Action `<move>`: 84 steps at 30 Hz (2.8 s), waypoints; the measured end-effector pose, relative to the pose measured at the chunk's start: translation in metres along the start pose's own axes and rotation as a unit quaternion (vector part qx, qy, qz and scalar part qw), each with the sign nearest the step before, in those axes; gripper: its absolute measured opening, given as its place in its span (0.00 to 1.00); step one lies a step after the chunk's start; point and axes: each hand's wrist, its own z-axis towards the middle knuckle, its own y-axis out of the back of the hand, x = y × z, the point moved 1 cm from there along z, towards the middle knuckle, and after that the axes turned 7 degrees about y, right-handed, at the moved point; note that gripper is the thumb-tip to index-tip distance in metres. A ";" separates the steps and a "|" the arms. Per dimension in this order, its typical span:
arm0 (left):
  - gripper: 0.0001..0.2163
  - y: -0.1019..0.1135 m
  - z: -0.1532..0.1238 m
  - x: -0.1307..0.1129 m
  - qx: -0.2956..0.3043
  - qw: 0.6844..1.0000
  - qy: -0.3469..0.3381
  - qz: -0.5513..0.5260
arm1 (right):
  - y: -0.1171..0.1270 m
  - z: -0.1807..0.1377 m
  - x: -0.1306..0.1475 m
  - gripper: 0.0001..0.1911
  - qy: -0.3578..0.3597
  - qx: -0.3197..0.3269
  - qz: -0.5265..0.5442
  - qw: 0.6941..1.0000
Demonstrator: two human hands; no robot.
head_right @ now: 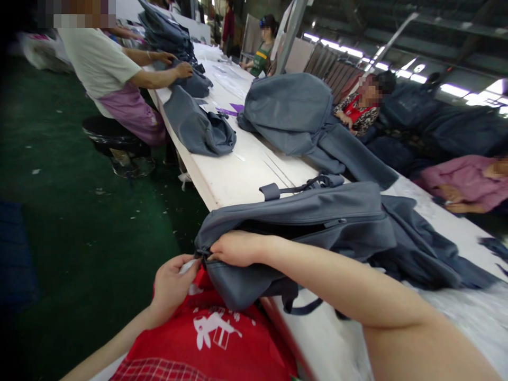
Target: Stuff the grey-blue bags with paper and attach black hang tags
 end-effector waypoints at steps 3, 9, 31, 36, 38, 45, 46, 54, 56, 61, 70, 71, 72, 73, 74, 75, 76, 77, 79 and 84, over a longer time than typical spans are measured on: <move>0.09 -0.002 0.001 -0.004 -0.014 0.994 -0.097 0.041 | -0.006 0.007 -0.001 0.18 0.017 -0.013 -0.012 1.000; 0.09 -0.007 0.004 0.000 -0.023 0.967 -0.211 0.139 | -0.006 0.017 0.003 0.19 0.011 0.006 -0.060 0.998; 0.08 0.022 0.021 0.002 -0.063 0.956 -0.243 0.150 | 0.012 -0.004 0.006 0.16 -0.028 0.106 -0.125 0.986; 0.10 0.028 0.029 -0.006 -0.094 0.965 -0.182 0.164 | 0.009 -0.070 0.024 0.21 -0.054 -0.098 -0.189 0.976; 0.11 0.025 0.026 -0.016 -0.097 0.964 -0.175 0.174 | -0.008 -0.091 0.032 0.21 -0.058 -0.140 -0.192 0.970; 0.33 -0.005 0.023 -0.080 -0.081 0.888 -0.388 0.234 | -0.058 -0.127 0.035 0.27 -0.091 -0.225 -0.172 0.955; 0.34 -0.010 0.028 -0.090 -0.077 0.875 -0.402 0.257 | -0.059 -0.129 0.034 0.29 -0.106 -0.239 -0.170 0.950; 0.22 -0.025 0.054 -0.155 -0.087 0.878 -0.360 0.304 | -0.062 -0.144 0.028 0.29 -0.289 -0.244 -0.118 0.918; 0.22 -0.027 0.054 -0.160 -0.109 0.876 -0.352 0.312 | -0.069 -0.149 0.030 0.28 -0.247 -0.215 -0.132 0.936; 0.17 -0.022 0.046 -0.165 -0.191 0.839 -0.406 0.308 | -0.077 -0.165 0.039 0.22 -0.143 -0.335 -0.180 0.914; 0.10 -0.088 -0.023 -0.217 0.051 0.666 -0.693 0.272 | -0.061 -0.238 0.020 0.06 -0.265 -0.675 -0.196 0.660; 0.12 -0.100 -0.023 -0.227 0.064 0.664 -0.679 0.307 | -0.062 -0.243 0.013 0.09 -0.279 -0.673 -0.197 0.656; 0.14 -0.111 -0.023 -0.237 0.076 0.660 -0.666 0.340 | -0.063 -0.247 0.005 0.16 -0.288 -0.665 -0.198 0.661; 0.16 -0.121 -0.021 -0.246 0.088 0.653 -0.655 0.369 | -0.064 -0.249 -0.002 0.24 -0.293 -0.651 -0.199 0.672; 0.17 -0.130 -0.020 -0.254 0.098 0.644 -0.650 0.391 | -0.065 -0.250 -0.008 0.30 -0.293 -0.634 -0.201 0.687; 0.16 -0.138 -0.019 -0.261 0.104 0.633 -0.651 0.405 | -0.066 -0.250 -0.014 0.34 -0.291 -0.618 -0.204 0.702; 0.15 -0.144 -0.018 -0.267 0.109 0.622 -0.656 0.414 | -0.066 -0.250 -0.020 0.37 -0.286 -0.602 -0.208 0.715; 0.13 -0.150 -0.017 -0.272 0.112 0.612 -0.663 0.417 | -0.065 -0.250 -0.026 0.38 -0.284 -0.587 -0.215 0.727; 0.11 -0.157 -0.017 -0.279 0.112 0.598 -0.676 0.416 | -0.062 -0.250 -0.036 0.38 -0.284 -0.555 -0.229 0.747; 0.11 -0.155 -0.015 -0.291 0.104 0.561 -0.683 0.456 | -0.046 -0.253 -0.060 0.27 -0.282 -0.463 -0.301 0.784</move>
